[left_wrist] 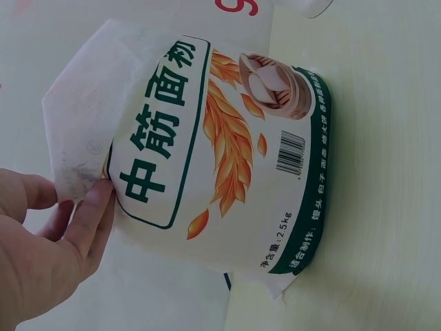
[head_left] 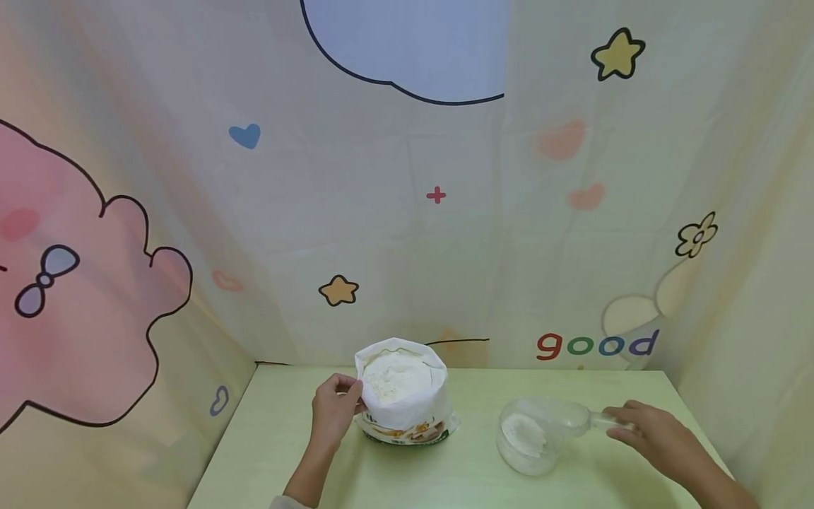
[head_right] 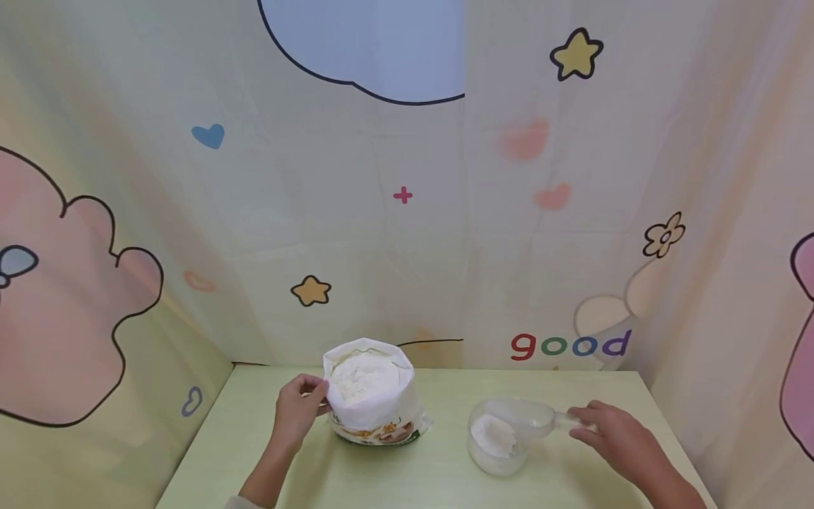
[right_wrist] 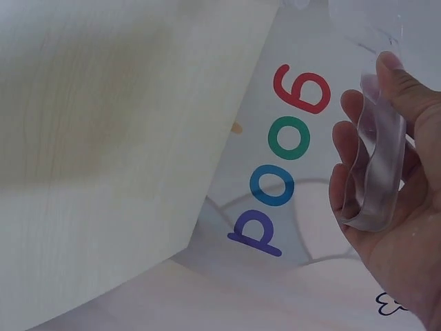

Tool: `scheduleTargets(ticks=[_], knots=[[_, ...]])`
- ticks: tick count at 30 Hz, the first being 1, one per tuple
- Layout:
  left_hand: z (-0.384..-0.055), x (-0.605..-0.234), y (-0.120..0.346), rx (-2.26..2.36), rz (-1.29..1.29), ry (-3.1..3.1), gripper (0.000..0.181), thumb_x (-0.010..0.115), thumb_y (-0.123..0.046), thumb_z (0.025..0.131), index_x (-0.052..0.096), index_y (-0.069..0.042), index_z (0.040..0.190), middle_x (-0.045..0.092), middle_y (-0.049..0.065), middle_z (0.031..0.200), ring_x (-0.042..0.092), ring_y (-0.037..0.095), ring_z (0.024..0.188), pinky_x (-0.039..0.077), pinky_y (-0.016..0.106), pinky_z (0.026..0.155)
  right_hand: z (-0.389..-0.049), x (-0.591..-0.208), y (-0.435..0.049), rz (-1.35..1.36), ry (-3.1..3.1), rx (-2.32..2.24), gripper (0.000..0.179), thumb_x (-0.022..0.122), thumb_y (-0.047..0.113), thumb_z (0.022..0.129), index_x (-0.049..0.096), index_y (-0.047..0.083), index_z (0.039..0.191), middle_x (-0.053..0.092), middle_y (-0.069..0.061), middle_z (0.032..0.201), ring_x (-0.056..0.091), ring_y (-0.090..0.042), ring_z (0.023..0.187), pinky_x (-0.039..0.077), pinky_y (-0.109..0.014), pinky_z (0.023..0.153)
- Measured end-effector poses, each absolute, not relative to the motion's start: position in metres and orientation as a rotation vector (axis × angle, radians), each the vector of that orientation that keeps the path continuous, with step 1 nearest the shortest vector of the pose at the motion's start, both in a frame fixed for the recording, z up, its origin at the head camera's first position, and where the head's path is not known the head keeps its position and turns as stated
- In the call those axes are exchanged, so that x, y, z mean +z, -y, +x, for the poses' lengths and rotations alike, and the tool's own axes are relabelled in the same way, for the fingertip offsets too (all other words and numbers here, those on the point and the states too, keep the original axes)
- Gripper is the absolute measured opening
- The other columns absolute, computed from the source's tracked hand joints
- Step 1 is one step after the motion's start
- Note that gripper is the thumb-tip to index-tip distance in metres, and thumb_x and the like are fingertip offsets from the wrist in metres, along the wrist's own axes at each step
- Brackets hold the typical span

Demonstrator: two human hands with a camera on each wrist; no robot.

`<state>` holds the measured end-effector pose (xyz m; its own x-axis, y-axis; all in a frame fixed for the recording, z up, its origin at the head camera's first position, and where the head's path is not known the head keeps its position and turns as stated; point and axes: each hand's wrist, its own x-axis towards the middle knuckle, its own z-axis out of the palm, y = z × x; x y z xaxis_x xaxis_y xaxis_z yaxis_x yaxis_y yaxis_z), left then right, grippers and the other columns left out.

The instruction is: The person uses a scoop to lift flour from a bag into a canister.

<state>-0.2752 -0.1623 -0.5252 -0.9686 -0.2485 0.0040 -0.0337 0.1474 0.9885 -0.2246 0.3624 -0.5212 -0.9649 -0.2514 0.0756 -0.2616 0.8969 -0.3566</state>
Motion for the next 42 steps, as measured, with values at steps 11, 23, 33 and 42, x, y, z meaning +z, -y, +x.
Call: scheduleTargets(ticks=[11, 23, 33, 42], knots=[[-0.275, -0.526, 0.162, -1.928, 0.29, 2.25, 0.014, 0.064, -0.007, 0.097, 0.065, 0.007, 0.1, 0.063, 0.015, 0.091, 0.071, 0.017, 0.071, 0.067, 0.028, 0.067, -0.214, -0.533, -0.352, 0.424, 2.824, 0.698, 0.029, 0.078, 0.023, 0.091, 0.076, 0.004, 0.113, 0.064, 0.012, 0.09, 0.05, 0.009, 0.073, 0.049, -0.02, 0.058], [-0.275, -0.528, 0.163, -1.939, 0.293, 2.24, 0.013, 0.063, -0.006, 0.098, 0.064, 0.006, 0.1, 0.062, 0.014, 0.091, 0.071, 0.018, 0.071, 0.068, 0.029, 0.068, -0.214, -0.526, -0.333, 0.407, 2.685, 0.749, 0.026, 0.083, 0.018, 0.086, 0.078, 0.008, 0.109, 0.064, 0.014, 0.086, 0.052, 0.008, 0.074, 0.051, -0.021, 0.056], [-0.273, -0.526, 0.162, -1.941, 0.293, 2.235, 0.013, 0.063, -0.006, 0.098, 0.064, 0.007, 0.1, 0.062, 0.014, 0.09, 0.071, 0.017, 0.071, 0.067, 0.029, 0.067, -0.221, -0.505, -0.318, 0.498, 2.561, 0.744, 0.028, 0.084, 0.014, 0.083, 0.078, 0.01, 0.11, 0.067, 0.014, 0.089, 0.054, 0.008, 0.077, 0.054, -0.022, 0.059], [-0.273, -0.524, 0.161, -1.94, 0.289, 2.245, 0.014, 0.063, -0.006, 0.099, 0.063, 0.007, 0.102, 0.061, 0.014, 0.091, 0.07, 0.017, 0.072, 0.068, 0.028, 0.068, -0.231, -0.47, -0.295, 0.59, 2.561, 0.692, 0.031, 0.083, 0.017, 0.086, 0.077, 0.01, 0.115, 0.071, 0.006, 0.101, 0.055, 0.003, 0.081, 0.054, -0.023, 0.061]])
